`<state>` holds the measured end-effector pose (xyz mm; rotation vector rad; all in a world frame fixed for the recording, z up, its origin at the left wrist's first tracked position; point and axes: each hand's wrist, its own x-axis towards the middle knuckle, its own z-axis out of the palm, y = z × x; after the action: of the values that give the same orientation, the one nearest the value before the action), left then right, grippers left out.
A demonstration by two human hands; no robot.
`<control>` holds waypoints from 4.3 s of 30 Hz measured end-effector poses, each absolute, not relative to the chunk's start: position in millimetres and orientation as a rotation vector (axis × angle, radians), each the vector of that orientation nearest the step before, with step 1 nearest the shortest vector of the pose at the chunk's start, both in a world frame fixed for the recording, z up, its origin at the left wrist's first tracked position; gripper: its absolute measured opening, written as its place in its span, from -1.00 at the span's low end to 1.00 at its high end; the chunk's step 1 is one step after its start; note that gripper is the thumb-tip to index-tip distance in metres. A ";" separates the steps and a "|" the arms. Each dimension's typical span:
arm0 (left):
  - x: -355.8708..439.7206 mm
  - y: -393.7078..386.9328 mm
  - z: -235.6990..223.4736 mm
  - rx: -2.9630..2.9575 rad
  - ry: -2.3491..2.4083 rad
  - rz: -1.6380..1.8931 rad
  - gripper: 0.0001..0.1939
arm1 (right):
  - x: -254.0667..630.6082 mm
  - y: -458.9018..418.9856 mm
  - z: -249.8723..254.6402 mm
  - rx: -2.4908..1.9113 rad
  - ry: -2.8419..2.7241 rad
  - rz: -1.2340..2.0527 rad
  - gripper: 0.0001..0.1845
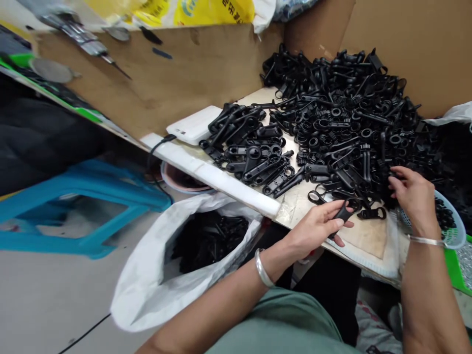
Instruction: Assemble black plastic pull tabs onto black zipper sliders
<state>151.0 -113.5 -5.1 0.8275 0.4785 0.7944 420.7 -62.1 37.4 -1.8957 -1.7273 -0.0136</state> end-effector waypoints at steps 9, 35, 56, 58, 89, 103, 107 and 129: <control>162.3 -116.9 -8.2 0.792 0.400 0.827 -0.47 | 324.9 -154.4 26.6 -1.449 -1.781 0.016 -0.75; 151.9 -134.5 -10.6 1.682 0.873 0.874 -0.47 | 302.0 -153.0 5.8 -1.519 -1.476 0.401 -0.83; 141.1 -131.8 2.7 1.856 0.917 0.924 -0.58 | 283.9 -167.1 8.2 -1.479 -1.290 0.860 -0.71; 132.1 -128.9 -0.7 2.084 0.913 1.025 -0.61 | 283.0 -163.3 7.0 -1.464 -1.375 0.842 -0.71; 108.9 -66.2 20.0 2.685 1.345 0.954 -0.70 | 416.7 -63.1 38.3 -2.125 -1.975 -0.280 -0.73; 184.9 -19.4 50.8 2.808 1.368 0.597 -0.72 | 417.2 -62.0 19.3 -1.871 -2.016 -0.150 -0.66; 196.0 -10.6 45.0 2.879 1.342 0.503 -0.64 | 408.9 -68.9 24.8 -1.845 -1.923 -0.062 -0.69; 189.1 -89.8 29.5 1.188 0.499 0.866 -0.51 | 338.1 -130.4 31.0 -1.371 -1.712 -0.242 -0.67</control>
<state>189.1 -89.8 29.5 1.1884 0.4994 0.8664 338.1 -130.4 31.0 -1.3706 -1.7124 -0.2422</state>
